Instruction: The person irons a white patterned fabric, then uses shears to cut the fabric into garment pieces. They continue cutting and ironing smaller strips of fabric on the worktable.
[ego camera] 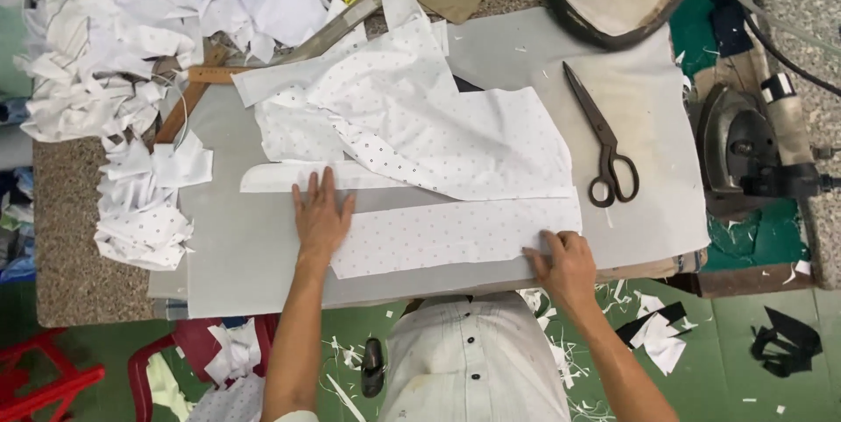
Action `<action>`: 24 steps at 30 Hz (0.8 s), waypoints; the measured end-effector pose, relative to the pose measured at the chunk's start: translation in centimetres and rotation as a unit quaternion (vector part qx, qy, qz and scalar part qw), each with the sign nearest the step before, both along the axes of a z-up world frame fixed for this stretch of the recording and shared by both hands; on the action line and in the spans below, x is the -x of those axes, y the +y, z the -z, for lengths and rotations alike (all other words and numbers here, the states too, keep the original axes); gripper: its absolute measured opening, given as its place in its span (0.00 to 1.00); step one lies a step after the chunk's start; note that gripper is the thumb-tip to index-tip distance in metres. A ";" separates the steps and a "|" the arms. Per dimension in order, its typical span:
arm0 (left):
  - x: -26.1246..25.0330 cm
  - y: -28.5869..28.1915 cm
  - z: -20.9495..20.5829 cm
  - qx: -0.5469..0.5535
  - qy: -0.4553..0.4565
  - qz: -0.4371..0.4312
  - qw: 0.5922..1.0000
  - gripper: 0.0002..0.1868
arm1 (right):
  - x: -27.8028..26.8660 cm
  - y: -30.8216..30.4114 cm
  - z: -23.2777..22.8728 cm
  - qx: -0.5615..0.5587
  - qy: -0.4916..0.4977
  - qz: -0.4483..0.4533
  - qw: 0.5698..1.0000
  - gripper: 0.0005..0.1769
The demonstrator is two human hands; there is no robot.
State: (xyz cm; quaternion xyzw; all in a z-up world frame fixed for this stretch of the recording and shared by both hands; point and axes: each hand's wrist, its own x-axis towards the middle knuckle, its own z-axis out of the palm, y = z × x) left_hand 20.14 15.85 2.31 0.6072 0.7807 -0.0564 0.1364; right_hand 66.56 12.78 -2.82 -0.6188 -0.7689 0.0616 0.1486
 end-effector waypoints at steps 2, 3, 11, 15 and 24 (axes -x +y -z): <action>0.8 -1.2 0.0 -0.014 -0.004 0.002 1.000 0.41 | -1.2 -0.8 1.7 0.016 -0.004 0.026 1.000 0.11; 1.3 -1.7 0.0 -0.028 -0.007 -0.005 1.000 0.41 | -1.8 -1.2 2.5 0.032 -0.006 0.043 0.999 0.05; -7.3 -6.4 1.3 -0.301 -0.083 0.115 0.943 0.18 | -17.8 -6.6 1.2 0.375 -0.173 0.244 0.877 0.18; -13.7 -6.6 4.5 -0.325 -0.143 0.231 0.906 0.11 | -20.3 -7.5 -0.4 0.515 -0.207 0.327 0.765 0.28; -30.6 -3.1 7.3 -0.178 -0.227 0.344 0.893 0.15 | -8.1 2.6 -0.6 -0.027 0.024 0.080 0.996 0.05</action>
